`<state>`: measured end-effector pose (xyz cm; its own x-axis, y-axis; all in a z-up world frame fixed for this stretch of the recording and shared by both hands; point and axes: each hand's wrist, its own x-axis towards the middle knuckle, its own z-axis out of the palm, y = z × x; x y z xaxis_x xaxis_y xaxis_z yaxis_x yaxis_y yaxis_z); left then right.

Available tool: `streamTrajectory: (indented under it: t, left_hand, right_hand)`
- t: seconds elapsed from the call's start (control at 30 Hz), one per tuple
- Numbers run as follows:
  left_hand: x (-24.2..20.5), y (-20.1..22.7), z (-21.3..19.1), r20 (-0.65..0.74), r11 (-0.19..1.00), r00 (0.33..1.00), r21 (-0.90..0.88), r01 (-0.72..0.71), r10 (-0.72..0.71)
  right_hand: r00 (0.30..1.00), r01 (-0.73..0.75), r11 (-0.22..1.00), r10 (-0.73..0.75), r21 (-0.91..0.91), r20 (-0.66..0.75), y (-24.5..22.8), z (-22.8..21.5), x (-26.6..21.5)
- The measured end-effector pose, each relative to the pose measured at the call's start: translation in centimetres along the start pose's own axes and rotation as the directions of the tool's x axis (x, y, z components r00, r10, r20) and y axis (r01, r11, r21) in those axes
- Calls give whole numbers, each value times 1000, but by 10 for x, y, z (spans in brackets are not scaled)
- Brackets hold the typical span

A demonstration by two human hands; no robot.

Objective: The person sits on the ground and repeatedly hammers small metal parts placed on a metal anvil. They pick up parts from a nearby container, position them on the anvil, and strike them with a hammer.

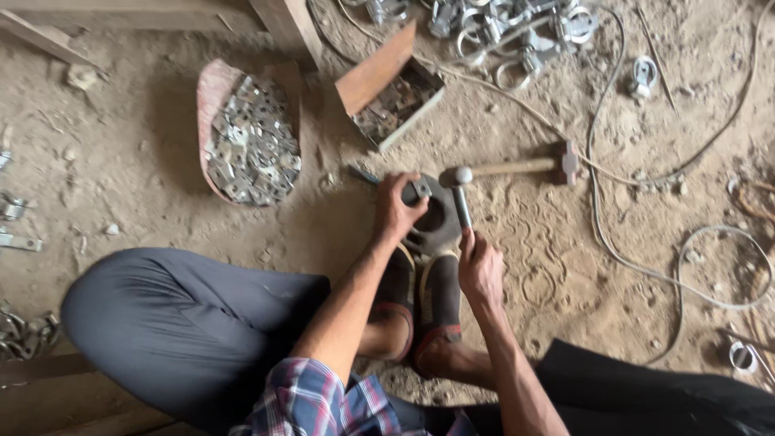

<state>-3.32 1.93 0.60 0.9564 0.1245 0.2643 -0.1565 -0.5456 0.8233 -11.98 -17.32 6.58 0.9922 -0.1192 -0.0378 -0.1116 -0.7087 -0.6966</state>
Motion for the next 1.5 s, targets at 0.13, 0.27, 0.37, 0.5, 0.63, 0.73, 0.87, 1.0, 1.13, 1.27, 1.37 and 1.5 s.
streamTrajectory:
  t: [0.13,0.27,0.37,0.5,0.63,0.73,0.87,1.0,1.13,1.27,1.37,1.5]
  left_hand:
    - [0,0,2,-9,1000,1000,16,-12,12]
    - [-2,-2,2,-56,999,998,-44,-25,23]
    - [-4,-3,1,-56,997,998,-73,-6,2]
    - [-3,-3,0,-37,995,998,-93,38,-42]
    - [-2,-3,-3,-16,992,999,-122,31,-33]
    - [0,-1,-5,29,979,994,-173,111,-108]
    - [3,-1,-5,36,983,993,-147,114,-110]
    - [4,3,-7,11,982,995,-162,97,-96]
    - [3,2,-5,1,990,997,-123,73,-73]
    - [-1,3,-8,13,992,997,-103,79,-78]
    - [2,4,-9,31,987,996,-131,90,-87]
    - [2,8,-12,20,984,996,-151,94,-92]
  right_hand:
    - [999,44,998,-43,41,-16,-18,-6,4]
    - [999,46,997,-46,-55,9,6,15,-1]
    - [955,271,938,-291,-218,-62,35,34,-5]
    - [991,128,981,-122,-143,51,46,40,-4]
    - [991,100,983,-86,-151,100,40,34,-1]
    - [983,-25,990,50,-141,178,41,34,0]
    - [977,214,957,-213,-196,25,53,42,-3]
    - [986,148,983,-138,-112,93,55,42,1]
    - [990,51,993,-36,-104,133,43,32,2]
    - [993,108,992,-104,-73,50,32,22,3]
    - [993,106,988,-99,-116,69,34,27,4]
    - [973,230,943,-229,-242,31,41,40,-3]
